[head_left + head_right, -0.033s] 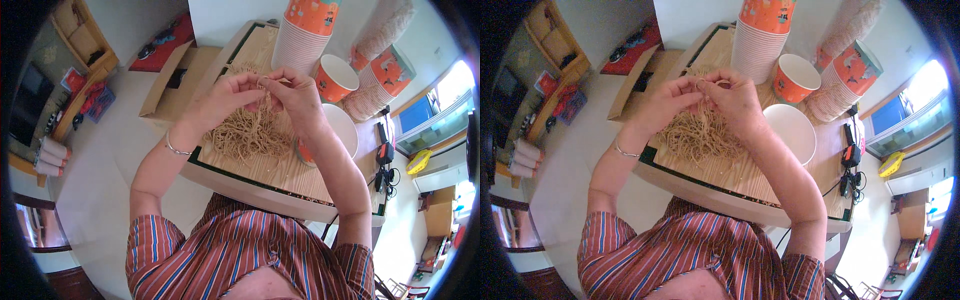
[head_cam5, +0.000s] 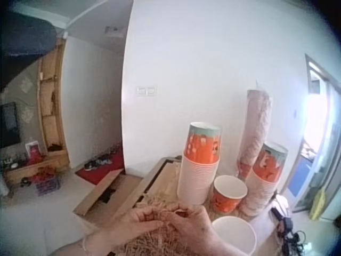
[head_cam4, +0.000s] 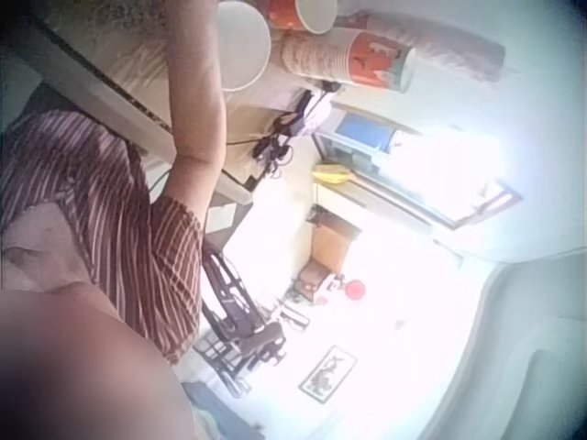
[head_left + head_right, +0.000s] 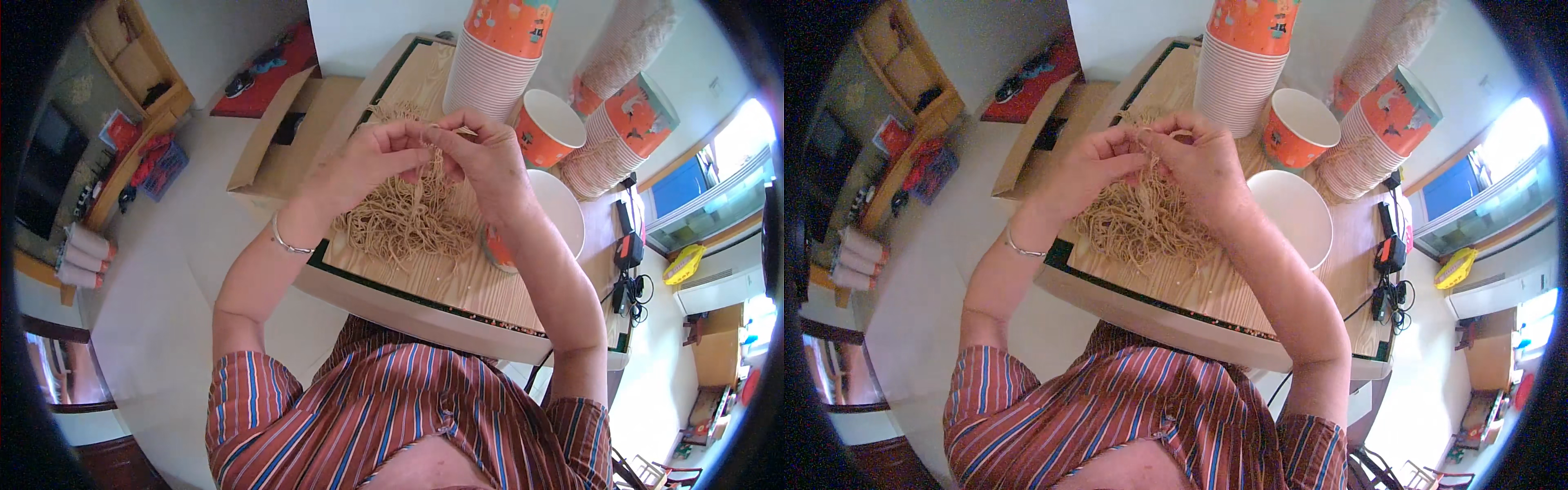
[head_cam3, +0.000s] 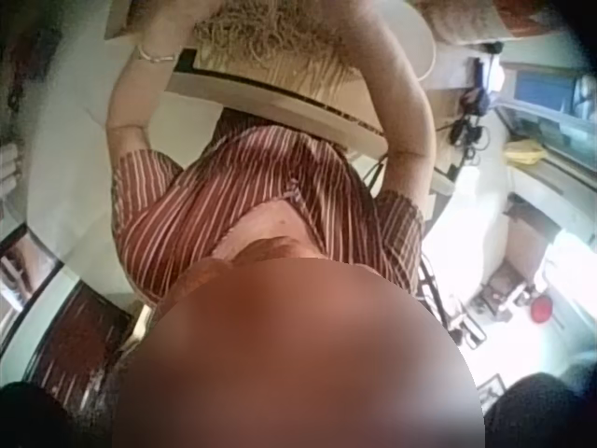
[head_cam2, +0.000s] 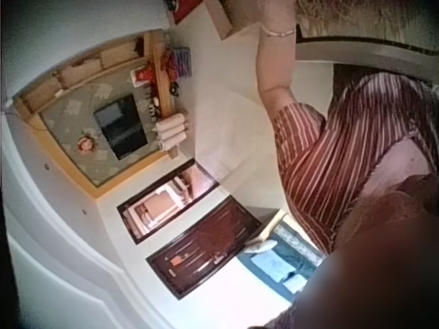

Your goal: Placing decorative shredded paper into paper cups.

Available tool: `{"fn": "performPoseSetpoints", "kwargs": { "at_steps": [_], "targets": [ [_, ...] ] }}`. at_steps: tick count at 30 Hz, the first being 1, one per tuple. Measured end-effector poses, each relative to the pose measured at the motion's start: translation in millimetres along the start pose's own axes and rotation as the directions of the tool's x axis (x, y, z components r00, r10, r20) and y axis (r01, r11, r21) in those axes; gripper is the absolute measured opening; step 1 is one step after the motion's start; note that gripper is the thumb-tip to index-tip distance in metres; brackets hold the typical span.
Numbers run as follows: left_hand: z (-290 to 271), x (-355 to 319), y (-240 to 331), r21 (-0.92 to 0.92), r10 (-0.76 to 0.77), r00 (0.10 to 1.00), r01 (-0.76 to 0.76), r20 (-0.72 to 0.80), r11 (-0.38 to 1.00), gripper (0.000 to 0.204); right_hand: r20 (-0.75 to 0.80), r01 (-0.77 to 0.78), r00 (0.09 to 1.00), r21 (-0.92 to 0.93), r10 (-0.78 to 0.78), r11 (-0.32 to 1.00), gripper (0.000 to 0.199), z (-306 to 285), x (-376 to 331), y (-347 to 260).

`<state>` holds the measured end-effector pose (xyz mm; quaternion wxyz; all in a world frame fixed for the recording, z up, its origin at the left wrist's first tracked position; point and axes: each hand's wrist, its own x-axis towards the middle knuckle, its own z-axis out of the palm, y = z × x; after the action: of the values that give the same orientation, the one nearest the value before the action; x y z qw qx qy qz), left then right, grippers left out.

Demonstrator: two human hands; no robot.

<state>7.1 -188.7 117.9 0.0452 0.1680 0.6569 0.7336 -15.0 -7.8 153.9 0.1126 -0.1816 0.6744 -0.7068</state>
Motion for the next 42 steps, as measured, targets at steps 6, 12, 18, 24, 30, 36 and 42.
{"fn": "performPoseSetpoints", "kwargs": {
  "at_steps": [6,12,18,24,30,36,42],
  "targets": [
    [-6.1,0.0,-7.8,0.134,0.0,0.999,0.008,-0.053,0.991,0.016,0.019,0.0,1.0,0.049,-0.001,0.999,0.009,-11.4,-0.9,-6.0],
    [-15.3,-9.8,-38.3,0.662,0.113,0.992,-0.045,-0.061,0.748,0.012,-0.006,0.058,0.998,-0.008,-0.058,0.998,0.01,-17.8,-9.9,-25.7],
    [-15.3,-25.6,-83.5,0.842,0.2,0.976,-0.176,0.083,0.509,0.012,0.037,0.148,0.988,0.055,-0.15,0.987,0.008,-29.4,-28.0,-56.8],
    [-10.9,-34.5,-93.8,0.92,0.133,0.976,-0.206,0.17,0.333,0.012,-0.055,0.272,0.961,0.045,-0.269,0.961,0.006,-46.1,-48.8,-85.3],
    [15.0,-30.9,-44.2,0.91,0.421,0.892,-0.303,0.166,0.283,0.019,-0.104,0.291,0.953,0.047,-0.285,0.956,0.007,-61.1,-64.3,-84.5],
    [86.3,-28.9,14.7,0.662,0.547,0.835,-0.441,0.055,0.606,0.015,-0.114,0.263,0.962,0.129,-0.25,0.956,0.009,-69.7,-72.7,-82.2],
    [119.7,-8.1,18.5,0.487,0.449,0.89,-0.428,0.08,0.762,0.021,-0.151,0.312,0.943,0.097,-0.296,0.945,0.013,-74.8,-76.6,-89.2]
  ]
}}
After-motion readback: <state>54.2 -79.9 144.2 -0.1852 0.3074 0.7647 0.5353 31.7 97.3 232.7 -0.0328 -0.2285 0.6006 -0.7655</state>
